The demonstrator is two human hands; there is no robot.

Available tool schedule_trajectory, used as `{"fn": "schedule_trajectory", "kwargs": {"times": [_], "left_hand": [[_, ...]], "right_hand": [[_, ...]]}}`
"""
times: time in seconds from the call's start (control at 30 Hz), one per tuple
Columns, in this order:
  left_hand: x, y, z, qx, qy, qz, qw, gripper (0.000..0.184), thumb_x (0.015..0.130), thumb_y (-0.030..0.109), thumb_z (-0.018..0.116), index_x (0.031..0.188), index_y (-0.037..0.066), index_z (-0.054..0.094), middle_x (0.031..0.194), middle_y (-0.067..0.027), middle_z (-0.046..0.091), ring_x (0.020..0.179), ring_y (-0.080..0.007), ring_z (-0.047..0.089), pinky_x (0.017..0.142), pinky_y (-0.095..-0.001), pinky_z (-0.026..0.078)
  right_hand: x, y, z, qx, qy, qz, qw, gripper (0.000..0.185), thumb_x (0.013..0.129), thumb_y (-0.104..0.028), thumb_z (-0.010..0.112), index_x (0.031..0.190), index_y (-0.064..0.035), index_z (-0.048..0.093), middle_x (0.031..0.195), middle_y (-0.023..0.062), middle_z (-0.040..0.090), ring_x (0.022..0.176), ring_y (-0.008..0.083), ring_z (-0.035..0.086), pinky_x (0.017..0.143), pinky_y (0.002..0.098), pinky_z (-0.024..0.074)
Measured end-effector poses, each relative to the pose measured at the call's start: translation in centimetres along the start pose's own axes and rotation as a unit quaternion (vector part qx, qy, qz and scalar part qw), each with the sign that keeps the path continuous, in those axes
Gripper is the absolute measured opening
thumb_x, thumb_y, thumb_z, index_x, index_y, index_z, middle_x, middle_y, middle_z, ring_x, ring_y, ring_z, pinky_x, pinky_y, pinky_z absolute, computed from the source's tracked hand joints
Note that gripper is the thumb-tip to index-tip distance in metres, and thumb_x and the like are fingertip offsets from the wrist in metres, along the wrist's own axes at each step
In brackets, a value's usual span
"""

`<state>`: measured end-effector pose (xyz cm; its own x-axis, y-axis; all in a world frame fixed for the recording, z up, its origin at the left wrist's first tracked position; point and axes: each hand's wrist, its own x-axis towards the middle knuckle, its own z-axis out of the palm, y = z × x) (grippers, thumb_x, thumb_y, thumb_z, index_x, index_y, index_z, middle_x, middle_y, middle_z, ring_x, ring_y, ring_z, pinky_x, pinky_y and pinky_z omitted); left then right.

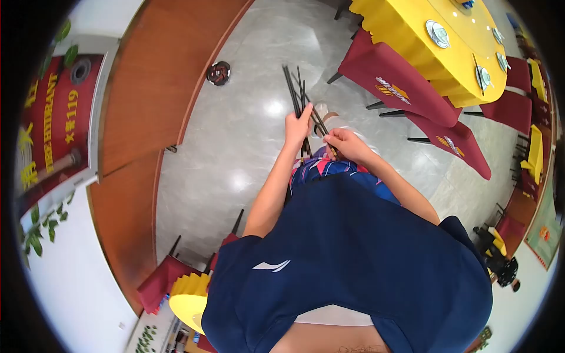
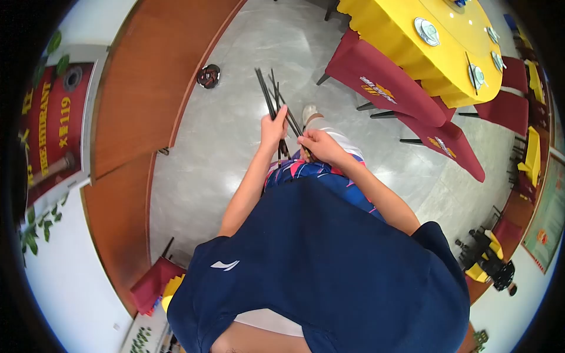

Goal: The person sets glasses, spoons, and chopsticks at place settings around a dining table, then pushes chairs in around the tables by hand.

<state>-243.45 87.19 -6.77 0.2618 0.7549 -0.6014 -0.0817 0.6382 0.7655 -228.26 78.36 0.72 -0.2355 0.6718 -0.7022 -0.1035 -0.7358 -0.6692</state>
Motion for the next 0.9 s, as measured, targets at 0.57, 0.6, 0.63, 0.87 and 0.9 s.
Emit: {"fn": "schedule_trajectory", "kwargs": {"times": [0.57, 0.6, 0.63, 0.87, 0.9], "left_hand": [[20.6, 24.1, 3.3, -0.122, -0.081, 0.054, 0.988, 0.032, 0.101, 0.026, 0.054, 0.121, 0.002, 0.059, 0.056, 0.0080, 0.025, 0.043, -0.0039, 0.024, 0.040, -0.0233, 0.020], [22.0, 25.9, 4.4, -0.095, -0.081, 0.057, 0.991, 0.032, 0.100, 0.025, 0.056, 0.118, -0.001, 0.060, 0.055, 0.0084, 0.026, 0.043, -0.0035, 0.025, 0.040, -0.0236, 0.021], [23.6, 27.1, 5.5, -0.090, -0.085, 0.054, 0.991, 0.032, 0.100, 0.025, 0.056, 0.118, -0.001, 0.060, 0.055, 0.0084, 0.026, 0.043, -0.0035, 0.025, 0.040, -0.0236, 0.021], [31.0, 33.0, 10.6, -0.038, -0.153, 0.010, 0.988, 0.032, 0.097, 0.025, 0.061, 0.111, -0.004, 0.063, 0.053, 0.0092, 0.030, 0.041, -0.0029, 0.028, 0.040, -0.0227, 0.022], [32.5, 33.6, 11.4, -0.033, -0.168, 0.002, 0.985, 0.032, 0.097, 0.025, 0.061, 0.111, -0.004, 0.063, 0.053, 0.0092, 0.030, 0.041, -0.0029, 0.028, 0.040, -0.0227, 0.022]], "right_hand": [[13.4, -17.8, -9.7, 0.075, -0.064, -0.117, 0.988, 0.020, 0.101, -0.022, 0.052, 0.101, -0.0029, 0.058, 0.081, 0.0023, 0.066, 0.068, 0.0079, 0.057, 0.061, 0.0227, 0.0439], [14.4, -18.7, -10.6, 0.086, -0.075, -0.115, 0.987, 0.020, 0.100, -0.022, 0.054, 0.099, -0.0026, 0.059, 0.081, 0.0023, 0.066, 0.070, 0.0079, 0.058, 0.061, 0.0228, 0.0449], [14.8, -20.0, -11.3, 0.092, -0.072, -0.117, 0.986, 0.020, 0.100, -0.022, 0.054, 0.099, -0.0026, 0.059, 0.081, 0.0023, 0.066, 0.070, 0.0079, 0.058, 0.061, 0.0228, 0.0449], [16.7, -24.7, -15.4, 0.056, -0.005, -0.124, 0.991, 0.017, 0.093, -0.018, 0.065, 0.094, -0.0012, 0.066, 0.085, 0.0011, 0.069, 0.075, 0.0052, 0.059, 0.067, 0.0214, 0.0478], [17.3, -25.0, -15.9, 0.064, 0.011, -0.125, 0.990, 0.017, 0.093, -0.018, 0.065, 0.094, -0.0012, 0.066, 0.085, 0.0011, 0.069, 0.075, 0.0052, 0.059, 0.067, 0.0214, 0.0478]]}}
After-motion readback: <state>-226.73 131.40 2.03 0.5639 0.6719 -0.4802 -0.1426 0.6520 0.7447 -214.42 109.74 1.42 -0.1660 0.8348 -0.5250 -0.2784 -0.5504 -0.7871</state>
